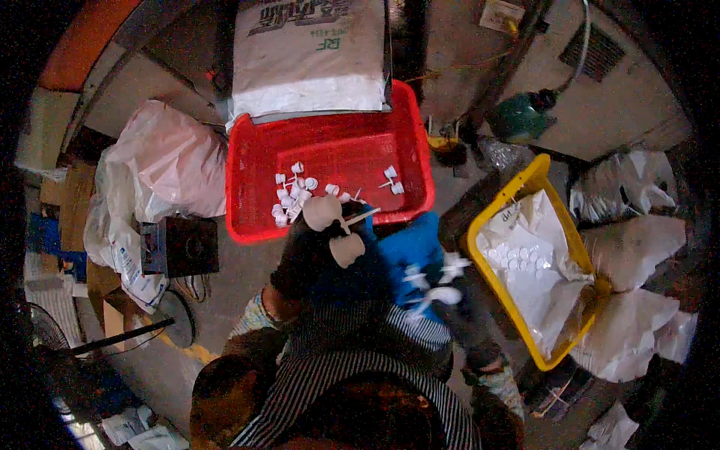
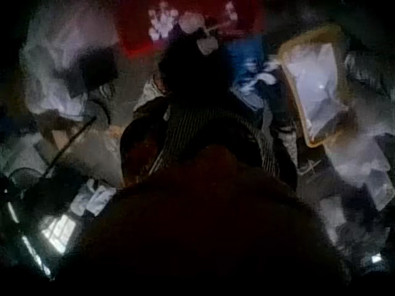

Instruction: The person picks up white plastic components from a red basket and assembles them by hand. They then place the assembled parts into a yellow basket. The person repeats this process for multiple items.

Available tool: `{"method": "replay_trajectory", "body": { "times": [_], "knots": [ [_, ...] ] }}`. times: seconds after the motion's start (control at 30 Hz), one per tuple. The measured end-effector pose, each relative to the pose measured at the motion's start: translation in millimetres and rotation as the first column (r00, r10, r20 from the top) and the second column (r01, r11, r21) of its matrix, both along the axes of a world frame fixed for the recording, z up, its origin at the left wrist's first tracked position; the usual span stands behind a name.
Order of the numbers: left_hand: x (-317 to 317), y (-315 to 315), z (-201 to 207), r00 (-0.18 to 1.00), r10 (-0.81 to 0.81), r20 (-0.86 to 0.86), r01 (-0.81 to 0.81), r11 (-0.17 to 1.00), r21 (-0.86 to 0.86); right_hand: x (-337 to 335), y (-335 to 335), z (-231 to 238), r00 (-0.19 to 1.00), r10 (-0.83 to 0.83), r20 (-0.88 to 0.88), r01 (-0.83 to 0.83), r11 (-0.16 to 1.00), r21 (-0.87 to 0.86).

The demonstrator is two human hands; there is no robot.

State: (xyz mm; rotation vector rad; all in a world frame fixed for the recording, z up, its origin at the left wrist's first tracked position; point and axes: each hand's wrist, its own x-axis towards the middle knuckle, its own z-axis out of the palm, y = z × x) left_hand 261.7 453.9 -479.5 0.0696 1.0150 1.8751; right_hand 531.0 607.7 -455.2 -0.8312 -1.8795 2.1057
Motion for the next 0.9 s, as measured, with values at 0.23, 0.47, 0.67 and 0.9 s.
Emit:
{"method": "replay_trajectory", "body": {
  "times": [0.23,0.47,0.67,0.9],
  "knots": [
    [16.6,-24.7,-3.5,-0.01,-0.025,-1.0,-0.052,0.998,-0.024,-22.6,-48.3,-6.4,0.888,0.439,-0.133,-0.282,0.75,0.598],
    [37.2,-42.7,20.3,0.204,-0.099,-0.974,-0.07,0.991,-0.116,-32.0,-58.5,55.4,0.993,-0.076,-0.096,0.076,0.997,-0.004],
    [45.5,-15.7,1.8,0.374,0.283,-0.883,-0.313,0.935,0.168,-56.7,-83.3,61.0,0.958,-0.172,-0.227,0.191,0.979,0.066],
    [57.5,-18.6,21.4,0.344,0.16,-0.925,-0.206,0.974,0.092,-93.3,-89.2,47.6,0.956,-0.168,-0.242,0.253,0.889,0.382]
  ]
}}
